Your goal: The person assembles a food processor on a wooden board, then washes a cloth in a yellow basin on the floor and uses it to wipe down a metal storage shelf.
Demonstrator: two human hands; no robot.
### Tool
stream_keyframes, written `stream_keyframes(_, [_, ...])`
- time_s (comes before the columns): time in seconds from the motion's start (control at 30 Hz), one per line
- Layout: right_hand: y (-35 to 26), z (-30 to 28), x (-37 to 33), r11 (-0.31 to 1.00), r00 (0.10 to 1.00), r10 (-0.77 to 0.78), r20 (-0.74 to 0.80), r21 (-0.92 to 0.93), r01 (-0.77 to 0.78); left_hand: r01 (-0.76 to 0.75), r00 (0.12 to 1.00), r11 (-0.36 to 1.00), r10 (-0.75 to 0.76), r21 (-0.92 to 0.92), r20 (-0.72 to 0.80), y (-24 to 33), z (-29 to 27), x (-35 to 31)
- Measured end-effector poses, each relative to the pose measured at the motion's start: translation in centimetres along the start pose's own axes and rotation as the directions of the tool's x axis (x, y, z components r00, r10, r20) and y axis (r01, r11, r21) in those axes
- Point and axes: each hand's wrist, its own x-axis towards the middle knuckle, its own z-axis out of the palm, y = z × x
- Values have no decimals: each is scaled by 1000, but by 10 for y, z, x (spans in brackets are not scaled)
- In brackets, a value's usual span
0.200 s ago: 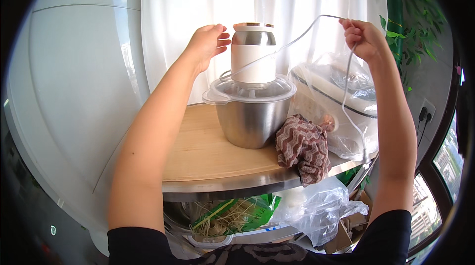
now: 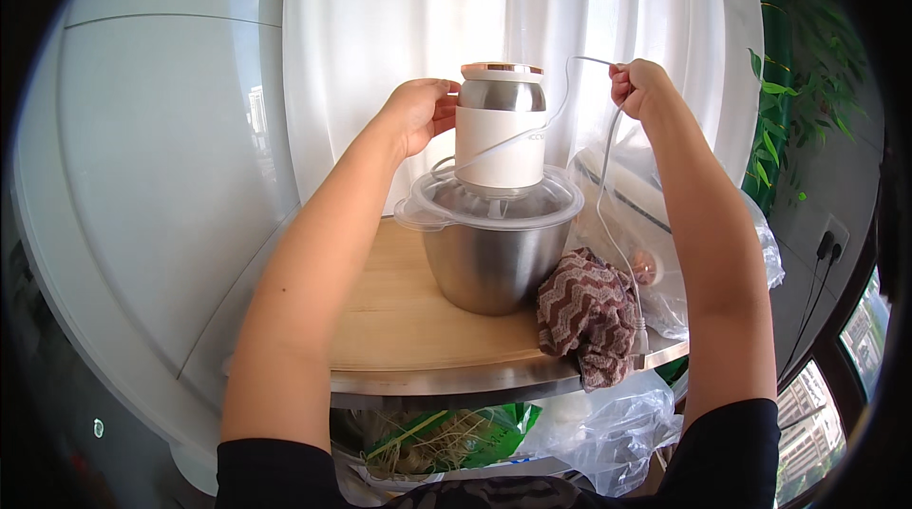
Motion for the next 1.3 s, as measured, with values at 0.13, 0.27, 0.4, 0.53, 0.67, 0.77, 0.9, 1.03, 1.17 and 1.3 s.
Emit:
stream_keyframes(0.13, [55, 39, 30, 963, 999, 15, 43, -271, -3, 82, 996, 988, -84, 132, 7, -8, -7, 15])
stream_keyframes(0.27, [96, 69, 34, 809, 948, -62, 312, -541, 231, -45, 996, 940, 16, 339, 87, -10, 8, 19])
stream_keyframes(0.4, [114, 78, 29, 781, 894, -82, 440, -530, 332, -118, 992, 844, 81, 524, 94, -9, 11, 27])
stream_keyframes(0.53, [116, 77, 28, 771, 865, -97, 492, -512, 378, -107, 994, 815, 87, 570, 62, -10, 3, 29])
stream_keyframes(0.67, [99, 66, 22, 706, 863, -116, 491, -571, 420, -27, 998, 752, -14, 659, 57, -18, -13, 24])
stream_keyframes(0.77, [47, 49, -8, 463, 885, 70, 461, -801, 381, -35, 996, 720, -35, 693, 86, -18, -19, 15])
stream_keyframes(0.9, [19, 20, -37, 733, 700, 269, 661, -612, 296, 6, 990, 746, -99, 666, 102, -24, -27, 11])
stream_keyframes(1.03, [31, 14, -55, 808, 710, 191, 678, -519, 279, 98, 955, 956, -168, 276, 244, -29, -31, 0])
stream_keyframes(1.17, [47, 2, -45, 886, 722, 199, 663, -437, 157, 93, 961, 971, -146, 220, 235, -39, -35, 0])
stream_keyframes(1.3, [74, 8, -51, 859, 791, 280, 543, -510, 46, -11, 1000, 965, 8, 263, 12, -40, -35, 1])
